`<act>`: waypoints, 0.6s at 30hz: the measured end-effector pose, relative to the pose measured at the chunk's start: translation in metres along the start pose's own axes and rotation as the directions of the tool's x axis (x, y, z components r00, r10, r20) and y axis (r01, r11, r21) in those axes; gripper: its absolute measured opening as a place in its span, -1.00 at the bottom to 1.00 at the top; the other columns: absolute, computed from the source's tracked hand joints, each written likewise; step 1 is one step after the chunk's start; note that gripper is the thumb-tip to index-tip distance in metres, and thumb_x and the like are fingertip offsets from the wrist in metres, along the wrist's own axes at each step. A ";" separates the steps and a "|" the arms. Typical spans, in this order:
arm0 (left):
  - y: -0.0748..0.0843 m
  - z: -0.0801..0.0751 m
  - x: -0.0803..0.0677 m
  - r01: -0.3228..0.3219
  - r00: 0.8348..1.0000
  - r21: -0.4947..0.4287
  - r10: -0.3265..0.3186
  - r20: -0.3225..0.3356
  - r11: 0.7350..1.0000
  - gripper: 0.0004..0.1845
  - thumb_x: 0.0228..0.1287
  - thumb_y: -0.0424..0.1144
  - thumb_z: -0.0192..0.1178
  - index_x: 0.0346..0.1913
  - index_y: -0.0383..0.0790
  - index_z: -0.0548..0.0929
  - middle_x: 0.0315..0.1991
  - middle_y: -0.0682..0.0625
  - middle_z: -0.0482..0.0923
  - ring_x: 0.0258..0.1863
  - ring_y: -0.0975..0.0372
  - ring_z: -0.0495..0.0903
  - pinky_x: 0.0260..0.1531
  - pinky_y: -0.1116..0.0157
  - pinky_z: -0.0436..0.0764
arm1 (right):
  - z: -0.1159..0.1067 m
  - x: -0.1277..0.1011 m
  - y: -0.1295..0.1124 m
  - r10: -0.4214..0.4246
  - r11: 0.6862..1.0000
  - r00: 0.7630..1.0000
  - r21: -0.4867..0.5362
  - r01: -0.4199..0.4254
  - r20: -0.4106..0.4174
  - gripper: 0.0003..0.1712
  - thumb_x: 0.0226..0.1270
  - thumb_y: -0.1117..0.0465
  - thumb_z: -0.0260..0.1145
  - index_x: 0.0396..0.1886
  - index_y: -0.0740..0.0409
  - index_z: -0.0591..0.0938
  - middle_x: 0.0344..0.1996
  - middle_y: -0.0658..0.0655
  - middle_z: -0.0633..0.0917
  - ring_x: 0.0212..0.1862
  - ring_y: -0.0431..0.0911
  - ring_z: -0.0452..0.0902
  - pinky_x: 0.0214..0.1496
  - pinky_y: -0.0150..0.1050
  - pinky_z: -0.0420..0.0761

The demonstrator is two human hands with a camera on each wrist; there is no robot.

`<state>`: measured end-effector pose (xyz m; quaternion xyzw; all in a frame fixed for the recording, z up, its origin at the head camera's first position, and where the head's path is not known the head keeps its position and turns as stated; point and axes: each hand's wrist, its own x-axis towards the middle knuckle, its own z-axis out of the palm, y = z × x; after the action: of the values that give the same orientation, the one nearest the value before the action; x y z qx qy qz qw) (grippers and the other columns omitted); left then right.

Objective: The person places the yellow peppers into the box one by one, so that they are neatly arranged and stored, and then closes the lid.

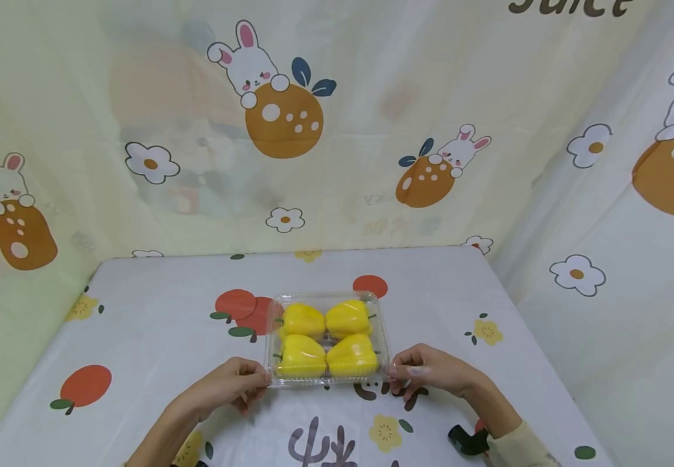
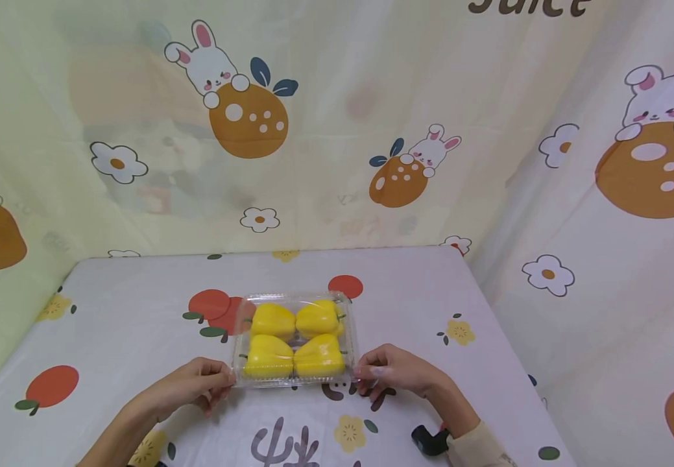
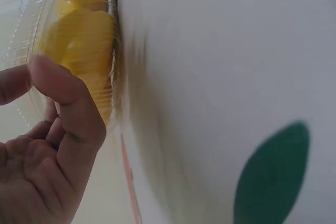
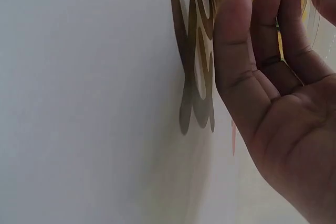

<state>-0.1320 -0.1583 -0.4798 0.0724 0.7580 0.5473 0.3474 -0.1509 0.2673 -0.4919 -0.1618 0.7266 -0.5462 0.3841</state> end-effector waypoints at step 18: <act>-0.004 0.000 -0.001 -0.026 0.999 -0.073 0.028 0.030 0.997 -0.76 0.54 -0.21 0.17 -0.25 -0.34 0.61 -0.47 0.08 0.56 -0.53 0.30 0.47 -0.53 0.46 0.56 | 0.001 0.002 0.000 -0.049 0.998 0.998 0.029 0.049 0.026 -0.51 0.64 0.15 0.20 -0.07 0.65 0.62 -0.24 0.11 0.78 -0.18 -0.15 0.70 -0.07 -0.27 0.83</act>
<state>-0.1306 -0.1601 -0.4828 0.0784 0.7311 0.5779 0.3542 -0.1512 0.2658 -0.4928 -0.1813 0.7094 -0.5635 0.3825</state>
